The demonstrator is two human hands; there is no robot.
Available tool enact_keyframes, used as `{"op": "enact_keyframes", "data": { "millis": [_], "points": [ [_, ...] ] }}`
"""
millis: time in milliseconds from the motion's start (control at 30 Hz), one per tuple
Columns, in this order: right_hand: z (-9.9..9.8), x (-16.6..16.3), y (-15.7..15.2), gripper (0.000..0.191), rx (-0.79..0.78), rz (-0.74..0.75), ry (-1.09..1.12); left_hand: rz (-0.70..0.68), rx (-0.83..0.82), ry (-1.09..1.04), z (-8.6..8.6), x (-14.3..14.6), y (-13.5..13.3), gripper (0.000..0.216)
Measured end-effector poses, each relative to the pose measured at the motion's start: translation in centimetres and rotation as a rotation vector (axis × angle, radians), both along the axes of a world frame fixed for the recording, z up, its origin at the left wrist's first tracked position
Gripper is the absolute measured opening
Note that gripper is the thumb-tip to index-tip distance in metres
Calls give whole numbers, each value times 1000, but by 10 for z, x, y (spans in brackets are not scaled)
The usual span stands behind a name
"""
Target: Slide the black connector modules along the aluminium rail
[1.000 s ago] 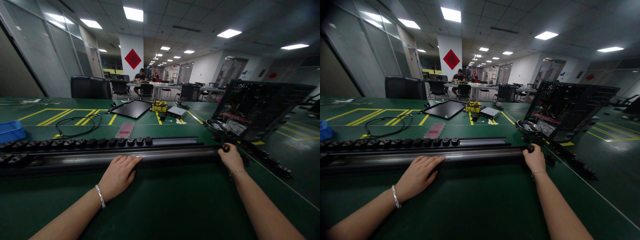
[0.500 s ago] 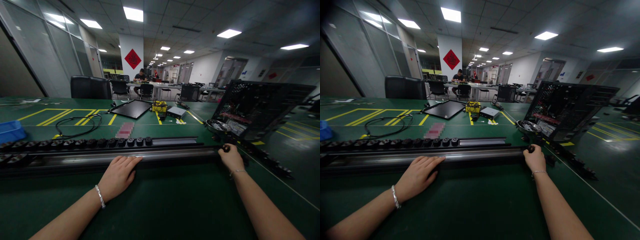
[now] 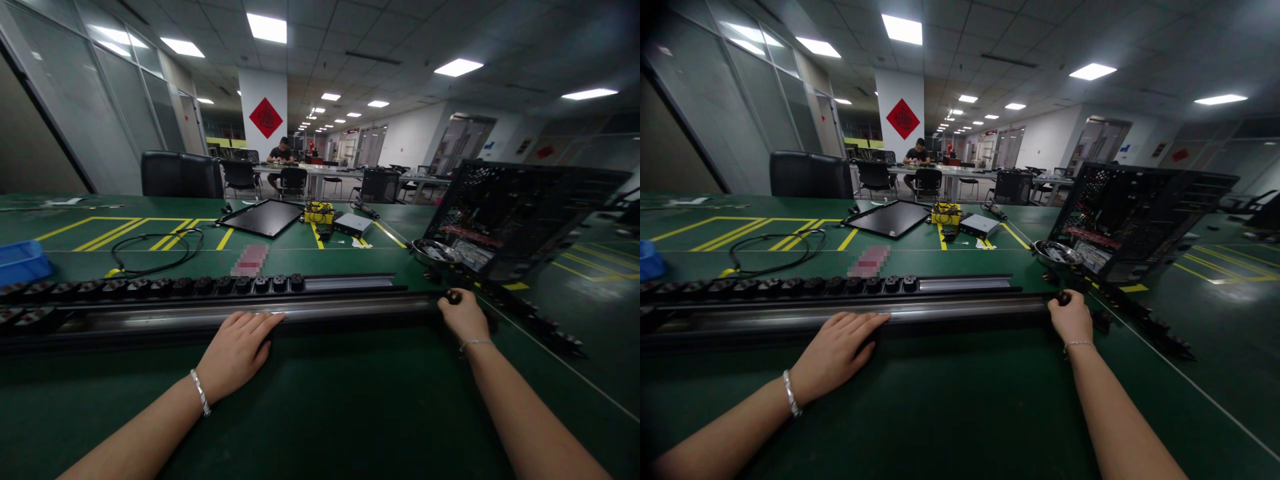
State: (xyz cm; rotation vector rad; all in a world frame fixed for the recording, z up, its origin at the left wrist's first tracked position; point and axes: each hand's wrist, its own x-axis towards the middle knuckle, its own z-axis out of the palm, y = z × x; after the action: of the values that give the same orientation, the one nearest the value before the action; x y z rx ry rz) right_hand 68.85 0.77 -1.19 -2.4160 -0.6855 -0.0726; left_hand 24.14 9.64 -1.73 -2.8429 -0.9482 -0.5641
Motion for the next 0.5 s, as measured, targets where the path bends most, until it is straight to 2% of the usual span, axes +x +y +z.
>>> {"op": "enact_keyframes", "data": {
  "millis": [500],
  "points": [
    [-1,-1,1,49,37,-28,-12,-2,15,4,-2,0,1,50]
  ]
}}
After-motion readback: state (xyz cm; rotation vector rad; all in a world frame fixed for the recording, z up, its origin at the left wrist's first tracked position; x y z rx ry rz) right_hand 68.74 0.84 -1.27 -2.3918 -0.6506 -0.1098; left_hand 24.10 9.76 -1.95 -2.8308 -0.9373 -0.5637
